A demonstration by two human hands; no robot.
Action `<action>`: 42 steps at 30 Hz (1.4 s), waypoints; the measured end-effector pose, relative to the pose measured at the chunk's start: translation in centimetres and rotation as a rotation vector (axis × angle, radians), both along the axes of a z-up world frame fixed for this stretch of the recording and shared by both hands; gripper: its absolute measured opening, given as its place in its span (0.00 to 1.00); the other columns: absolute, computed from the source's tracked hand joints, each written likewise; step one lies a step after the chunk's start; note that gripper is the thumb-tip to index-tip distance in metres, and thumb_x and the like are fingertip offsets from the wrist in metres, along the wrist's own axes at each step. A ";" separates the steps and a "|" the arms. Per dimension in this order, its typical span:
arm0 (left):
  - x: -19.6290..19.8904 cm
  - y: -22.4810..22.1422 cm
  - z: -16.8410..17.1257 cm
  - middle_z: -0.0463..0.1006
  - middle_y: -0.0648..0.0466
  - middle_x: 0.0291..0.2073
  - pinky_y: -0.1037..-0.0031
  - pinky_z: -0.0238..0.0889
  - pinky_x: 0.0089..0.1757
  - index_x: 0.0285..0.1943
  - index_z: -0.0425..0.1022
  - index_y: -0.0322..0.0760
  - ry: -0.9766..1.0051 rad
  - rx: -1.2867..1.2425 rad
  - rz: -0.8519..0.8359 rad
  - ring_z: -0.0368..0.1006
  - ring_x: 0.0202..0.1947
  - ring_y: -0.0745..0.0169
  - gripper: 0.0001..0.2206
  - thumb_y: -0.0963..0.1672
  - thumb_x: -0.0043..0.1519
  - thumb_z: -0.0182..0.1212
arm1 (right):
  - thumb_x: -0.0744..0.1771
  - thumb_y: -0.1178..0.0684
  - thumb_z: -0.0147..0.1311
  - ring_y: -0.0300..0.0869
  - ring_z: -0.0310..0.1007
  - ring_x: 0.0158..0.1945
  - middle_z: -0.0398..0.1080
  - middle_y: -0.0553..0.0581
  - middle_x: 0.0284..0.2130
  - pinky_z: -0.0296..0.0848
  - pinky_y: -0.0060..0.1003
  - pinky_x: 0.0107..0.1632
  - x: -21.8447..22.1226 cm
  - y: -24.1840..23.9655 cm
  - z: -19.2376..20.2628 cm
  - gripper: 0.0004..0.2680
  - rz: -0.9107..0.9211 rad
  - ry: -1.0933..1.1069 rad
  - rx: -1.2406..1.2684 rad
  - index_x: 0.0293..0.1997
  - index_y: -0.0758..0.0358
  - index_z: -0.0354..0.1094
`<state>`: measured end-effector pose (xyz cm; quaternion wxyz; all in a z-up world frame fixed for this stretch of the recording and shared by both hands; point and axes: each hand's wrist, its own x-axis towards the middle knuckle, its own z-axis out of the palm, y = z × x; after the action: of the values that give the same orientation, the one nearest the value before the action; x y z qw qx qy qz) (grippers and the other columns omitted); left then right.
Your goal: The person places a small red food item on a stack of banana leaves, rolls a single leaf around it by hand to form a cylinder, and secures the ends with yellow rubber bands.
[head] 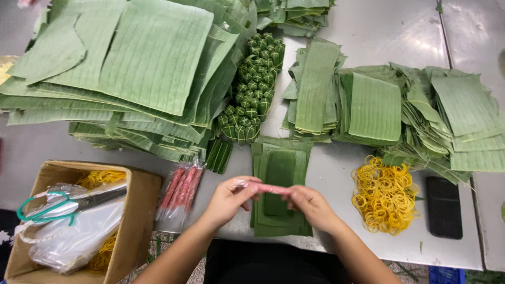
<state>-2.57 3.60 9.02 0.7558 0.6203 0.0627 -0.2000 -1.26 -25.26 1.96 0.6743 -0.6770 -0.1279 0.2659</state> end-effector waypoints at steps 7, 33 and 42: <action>-1.3 -1.9 -4.1 0.81 0.49 0.28 0.66 0.68 0.34 0.41 0.80 0.37 -0.375 0.887 -0.078 0.77 0.30 0.55 0.08 0.46 0.64 0.62 | 0.70 0.44 0.52 0.43 0.73 0.27 0.73 0.55 0.23 0.72 0.37 0.34 -1.8 -0.8 -0.4 0.13 -0.064 -0.325 -0.608 0.31 0.62 0.74; 4.2 -1.7 -2.2 0.78 0.48 0.38 0.60 0.66 0.44 0.41 0.77 0.38 -1.124 0.677 -0.401 0.73 0.42 0.46 0.10 0.45 0.55 0.71 | 0.63 0.49 0.62 0.51 0.76 0.41 0.74 0.57 0.43 0.75 0.43 0.40 1.2 2.5 6.8 0.11 0.097 -0.907 -0.676 0.47 0.59 0.73; 6.1 -2.0 -2.7 0.78 0.54 0.34 0.61 0.67 0.42 0.39 0.79 0.40 -0.957 0.789 -0.394 0.73 0.39 0.50 0.09 0.46 0.56 0.72 | 0.63 0.50 0.64 0.48 0.74 0.44 0.73 0.50 0.41 0.75 0.41 0.45 3.2 2.4 5.3 0.09 -0.023 -0.903 -0.660 0.47 0.53 0.76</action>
<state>3.56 1.56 6.33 0.3648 0.8718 -0.3268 0.0016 1.96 -22.86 7.31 0.3077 -0.9002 -0.3066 -0.0319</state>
